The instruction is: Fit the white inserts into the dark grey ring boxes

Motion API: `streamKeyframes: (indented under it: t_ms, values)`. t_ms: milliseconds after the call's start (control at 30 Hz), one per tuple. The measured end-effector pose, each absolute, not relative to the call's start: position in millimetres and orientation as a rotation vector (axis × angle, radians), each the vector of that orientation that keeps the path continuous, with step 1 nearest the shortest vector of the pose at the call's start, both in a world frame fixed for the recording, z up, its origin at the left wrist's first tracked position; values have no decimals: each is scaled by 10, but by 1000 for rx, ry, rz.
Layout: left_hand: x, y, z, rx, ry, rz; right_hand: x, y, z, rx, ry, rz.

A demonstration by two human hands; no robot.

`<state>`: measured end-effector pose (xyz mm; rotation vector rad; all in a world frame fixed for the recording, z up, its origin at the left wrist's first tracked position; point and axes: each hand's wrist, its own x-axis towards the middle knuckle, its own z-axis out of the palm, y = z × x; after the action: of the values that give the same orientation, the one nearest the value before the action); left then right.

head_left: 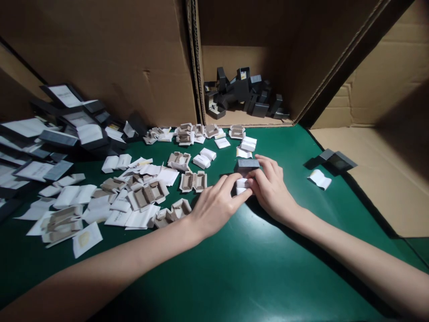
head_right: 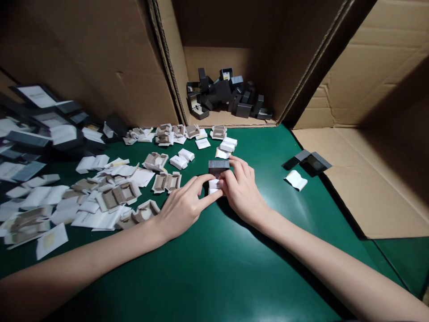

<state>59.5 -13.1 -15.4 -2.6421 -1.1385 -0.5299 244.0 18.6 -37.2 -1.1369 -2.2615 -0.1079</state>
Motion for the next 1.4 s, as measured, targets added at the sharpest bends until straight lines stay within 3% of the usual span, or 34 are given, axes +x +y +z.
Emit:
streamKeyframes:
  t_ms: [367,1400]
  values:
    - [631,-97,-121,-2648,-1128,-226,2447,165,-334,-1129,-2288,-173]
    - [568,-61,-233,-2695,-937,-782,2521,211,-292,-1037,-2228,-246]
